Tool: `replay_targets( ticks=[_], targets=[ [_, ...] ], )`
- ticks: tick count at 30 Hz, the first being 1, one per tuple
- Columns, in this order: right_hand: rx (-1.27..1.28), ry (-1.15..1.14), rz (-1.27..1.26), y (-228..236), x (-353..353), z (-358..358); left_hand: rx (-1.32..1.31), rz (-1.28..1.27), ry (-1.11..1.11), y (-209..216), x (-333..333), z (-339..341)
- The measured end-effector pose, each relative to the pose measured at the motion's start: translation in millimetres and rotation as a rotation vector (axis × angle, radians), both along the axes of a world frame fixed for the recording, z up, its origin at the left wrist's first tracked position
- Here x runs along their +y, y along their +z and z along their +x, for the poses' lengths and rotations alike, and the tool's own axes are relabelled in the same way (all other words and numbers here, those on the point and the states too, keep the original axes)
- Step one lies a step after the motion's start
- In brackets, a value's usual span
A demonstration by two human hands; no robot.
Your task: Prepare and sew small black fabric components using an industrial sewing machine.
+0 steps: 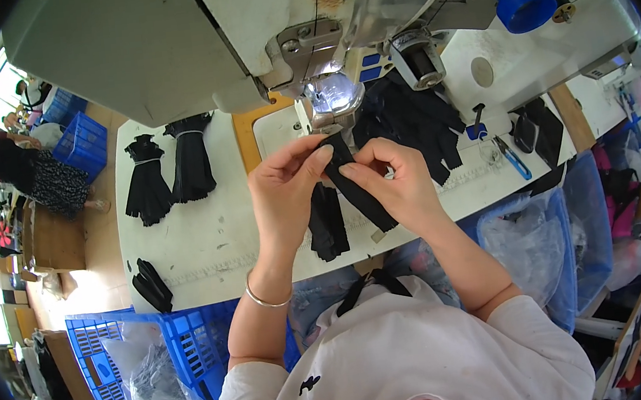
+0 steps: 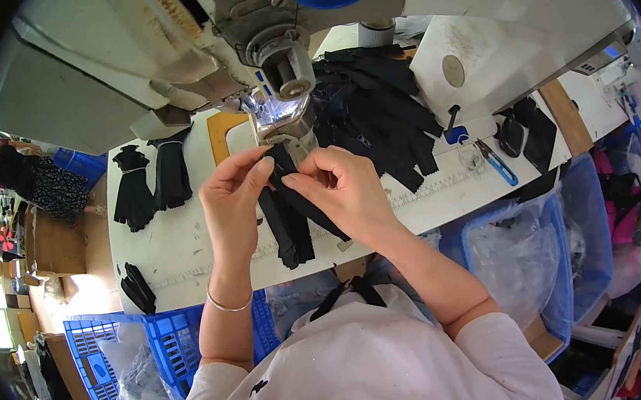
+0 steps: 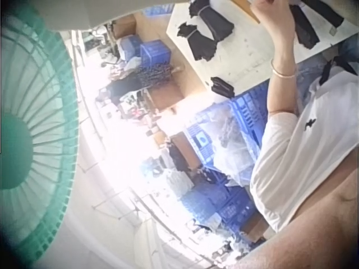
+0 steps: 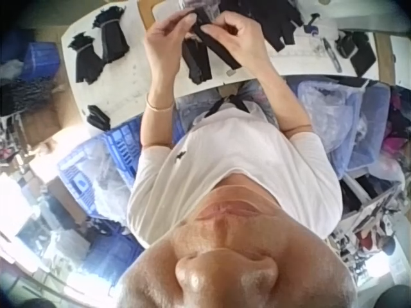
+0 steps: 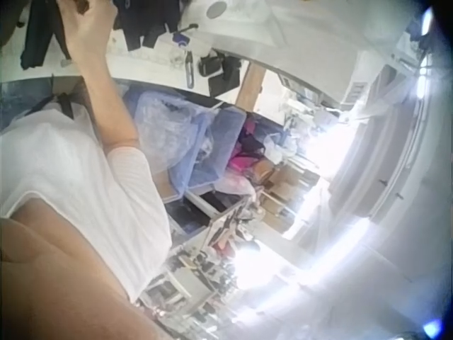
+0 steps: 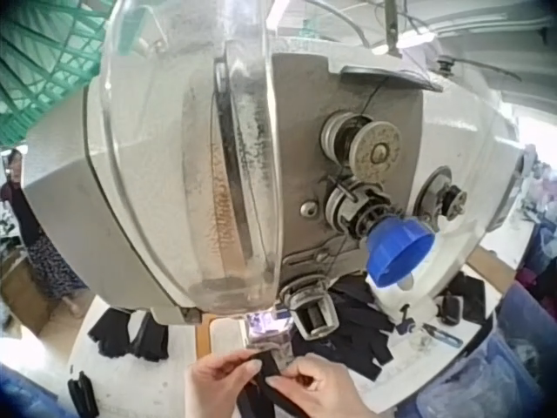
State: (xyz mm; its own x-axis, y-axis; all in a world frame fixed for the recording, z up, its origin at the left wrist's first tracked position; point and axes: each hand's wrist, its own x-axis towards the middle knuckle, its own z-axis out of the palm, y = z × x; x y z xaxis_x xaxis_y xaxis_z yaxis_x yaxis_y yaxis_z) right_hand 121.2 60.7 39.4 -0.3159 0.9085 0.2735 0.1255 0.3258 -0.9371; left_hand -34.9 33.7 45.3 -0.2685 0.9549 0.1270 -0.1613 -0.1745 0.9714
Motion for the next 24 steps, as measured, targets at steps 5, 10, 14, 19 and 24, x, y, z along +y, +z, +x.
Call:
replay_targets(
  ticks=[5, 10, 14, 19, 24],
  targets=[
    [0.061, -0.009, -0.045, 11, 8, -13, -0.061, 0.062, -0.008, 8, 13, -9],
    [0.101, -0.063, -0.019, 13, 16, -24, -0.207, 0.001, -0.039, 15, 26, -13],
    [0.125, -0.105, -0.042, 17, 18, -30, -0.261, -0.018, -0.033, 15, 32, -14],
    [0.158, -0.115, -0.021, 18, 17, -33, -0.332, -0.015, 0.013, 10, 35, -12],
    [0.169, -0.123, -0.041, 15, 21, -33, -0.421, -0.011, 0.045, 12, 34, 1]
  ],
)
